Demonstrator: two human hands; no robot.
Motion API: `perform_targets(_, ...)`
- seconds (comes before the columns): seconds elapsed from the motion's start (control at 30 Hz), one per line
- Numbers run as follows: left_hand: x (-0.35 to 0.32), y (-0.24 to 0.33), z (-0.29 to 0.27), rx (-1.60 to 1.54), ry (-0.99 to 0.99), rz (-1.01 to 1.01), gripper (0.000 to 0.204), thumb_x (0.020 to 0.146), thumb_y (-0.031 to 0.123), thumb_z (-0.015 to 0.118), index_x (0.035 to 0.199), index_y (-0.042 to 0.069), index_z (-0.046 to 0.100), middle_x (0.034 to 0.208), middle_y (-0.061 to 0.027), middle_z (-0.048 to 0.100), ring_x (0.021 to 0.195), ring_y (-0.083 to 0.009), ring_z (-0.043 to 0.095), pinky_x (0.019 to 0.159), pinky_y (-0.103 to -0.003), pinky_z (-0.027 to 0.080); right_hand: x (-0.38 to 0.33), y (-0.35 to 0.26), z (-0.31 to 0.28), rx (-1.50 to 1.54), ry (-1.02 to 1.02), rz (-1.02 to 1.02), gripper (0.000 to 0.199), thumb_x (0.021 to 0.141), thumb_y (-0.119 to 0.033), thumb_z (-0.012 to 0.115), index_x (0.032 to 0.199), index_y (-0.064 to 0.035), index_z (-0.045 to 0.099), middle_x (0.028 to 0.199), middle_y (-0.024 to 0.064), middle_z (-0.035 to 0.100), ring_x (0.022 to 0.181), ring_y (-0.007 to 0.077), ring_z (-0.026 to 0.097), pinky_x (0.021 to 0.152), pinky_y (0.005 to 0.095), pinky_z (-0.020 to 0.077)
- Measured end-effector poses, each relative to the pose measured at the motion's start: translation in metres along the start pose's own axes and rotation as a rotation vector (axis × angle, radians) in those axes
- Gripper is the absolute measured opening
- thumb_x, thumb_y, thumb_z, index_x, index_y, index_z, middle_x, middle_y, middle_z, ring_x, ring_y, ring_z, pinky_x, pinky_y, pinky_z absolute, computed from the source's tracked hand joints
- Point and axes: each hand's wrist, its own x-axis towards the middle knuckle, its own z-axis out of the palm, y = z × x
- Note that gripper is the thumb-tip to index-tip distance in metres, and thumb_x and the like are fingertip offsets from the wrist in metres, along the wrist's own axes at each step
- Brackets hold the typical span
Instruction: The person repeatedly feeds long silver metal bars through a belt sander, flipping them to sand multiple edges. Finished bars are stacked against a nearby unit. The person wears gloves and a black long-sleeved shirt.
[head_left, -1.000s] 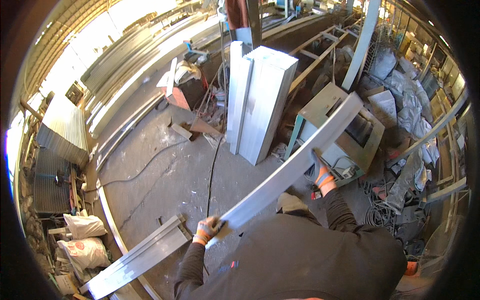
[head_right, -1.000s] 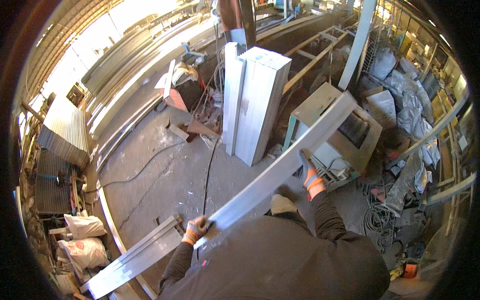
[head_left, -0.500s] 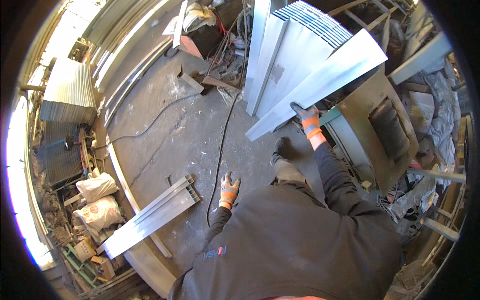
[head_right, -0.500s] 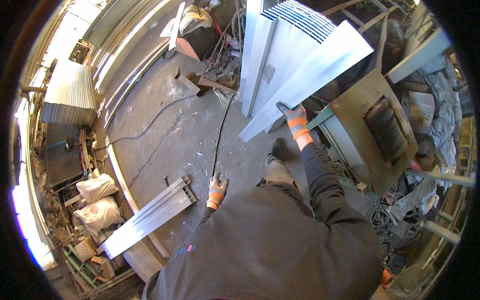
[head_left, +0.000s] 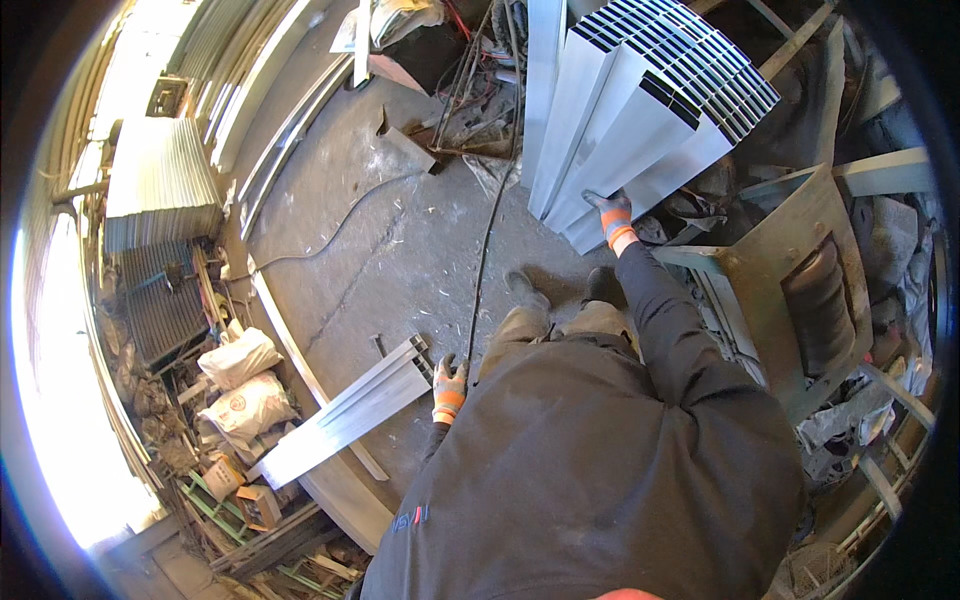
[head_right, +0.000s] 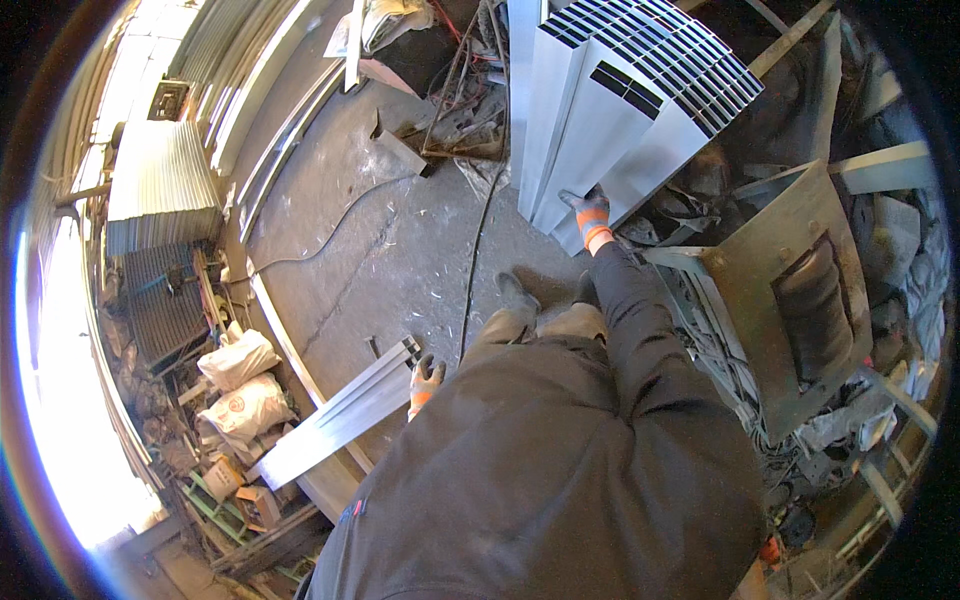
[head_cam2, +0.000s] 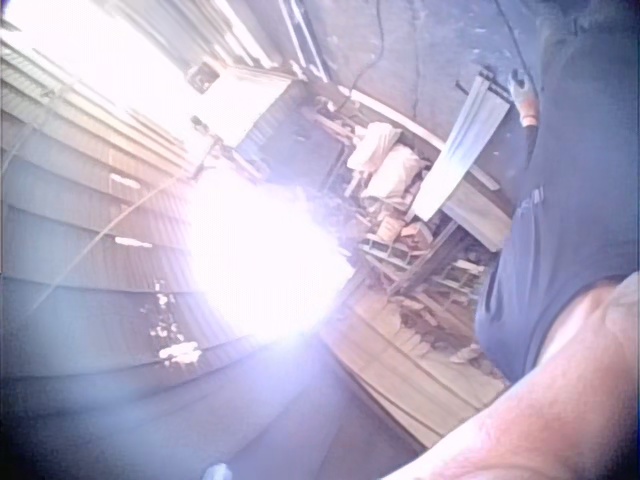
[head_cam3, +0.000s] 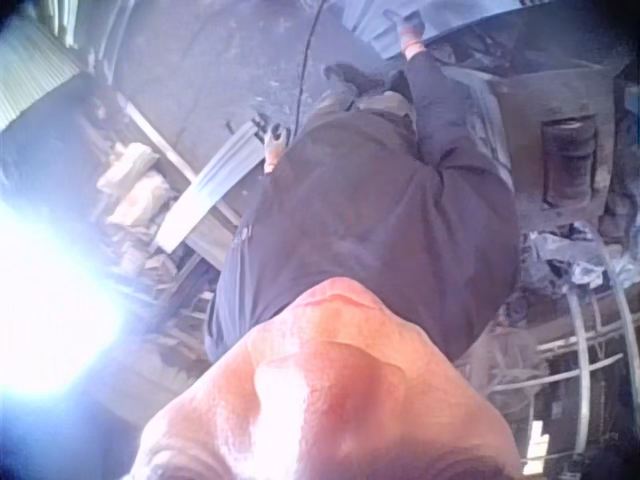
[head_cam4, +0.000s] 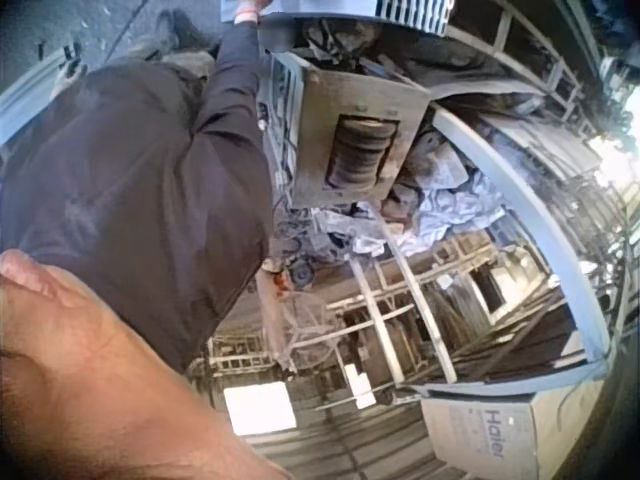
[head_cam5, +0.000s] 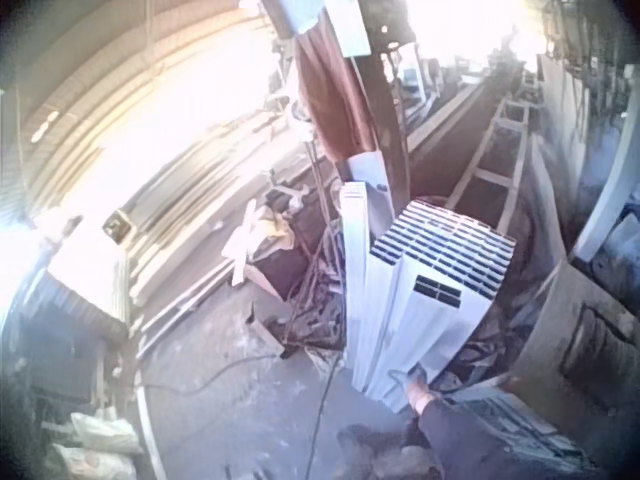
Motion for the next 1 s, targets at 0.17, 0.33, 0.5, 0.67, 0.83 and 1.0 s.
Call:
perform_targets(0.17,0.083,0.022,-0.009,0.11,-0.015,-0.001,0.061,0.098,0.037,0.087,0.145,0.003,0.071,0.141,-0.0216,0.073,0.127,-0.0361,0.073,0.108,-0.045,0.058,0.062,0.052,0.025,-0.217,0.058,0.041,0.088,0.077,-0.04,0.101,0.149,-0.0012,0.069,0.149,0.018,0.075,0.139,0.0347,0.069,0.117,0.047,0.0533)
perform_targets(0.33,0.22,0.092,-0.031,0.1,-0.146,0.112,0.06,0.099,0.04,0.085,0.144,0.003,0.072,0.142,-0.0227,0.073,0.128,-0.037,0.073,0.11,-0.046,0.058,0.108,0.096,0.044,-0.403,-0.162,0.338,0.087,0.089,-0.048,0.09,0.158,-0.0016,0.062,0.161,0.0222,0.065,0.15,0.0385,0.059,0.127,0.0458,0.0446)
perform_targets(0.5,0.389,0.237,-0.039,0.273,-0.311,0.459,0.055,0.104,0.038,0.08,0.142,-0.001,0.071,0.136,-0.0266,0.076,0.128,-0.0417,0.073,0.109,-0.048,0.058,0.093,0.056,0.051,-0.892,0.084,0.563,0.101,0.093,-0.055,0.083,0.168,0.0018,0.048,0.176,0.0265,0.046,0.162,0.0408,0.046,0.133,0.0471,0.039)
perform_targets(0.67,0.485,0.431,0.029,0.19,-0.705,0.901,0.061,0.1,0.036,0.083,0.146,-0.001,0.067,0.142,-0.0263,0.074,0.131,-0.04,0.072,0.113,-0.045,0.056,0.074,-0.013,0.05,-0.668,0.371,0.525,0.098,0.088,-0.057,0.085,0.159,0.0041,0.055,0.163,0.0293,0.057,0.152,0.043,0.056,0.127,0.048,0.046)
perform_targets(0.83,0.447,0.614,0.158,0.036,-0.98,0.83,0.088,0.093,0.015,0.093,0.167,-0.004,0.047,0.155,-0.0169,0.065,0.131,-0.0253,0.068,0.11,-0.035,0.056,0.078,-0.085,0.055,-0.496,0.635,0.297,0.075,0.089,-0.059,0.081,0.134,0.0009,0.076,0.135,0.027,0.079,0.125,0.0455,0.075,0.109,0.0541,0.0579)
perform_targets(1.0,0.378,0.675,0.243,-0.086,-1.251,0.69,0.068,0.08,0.006,0.089,0.143,-0.004,0.065,0.128,-0.0113,0.078,0.113,-0.0216,0.073,0.102,-0.034,0.058,0.1,-0.148,0.062,-0.688,0.389,0.212,0.048,0.099,-0.047,0.067,0.125,-0.0076,0.08,0.126,0.0248,0.081,0.117,0.0461,0.077,0.103,0.0552,0.0601)
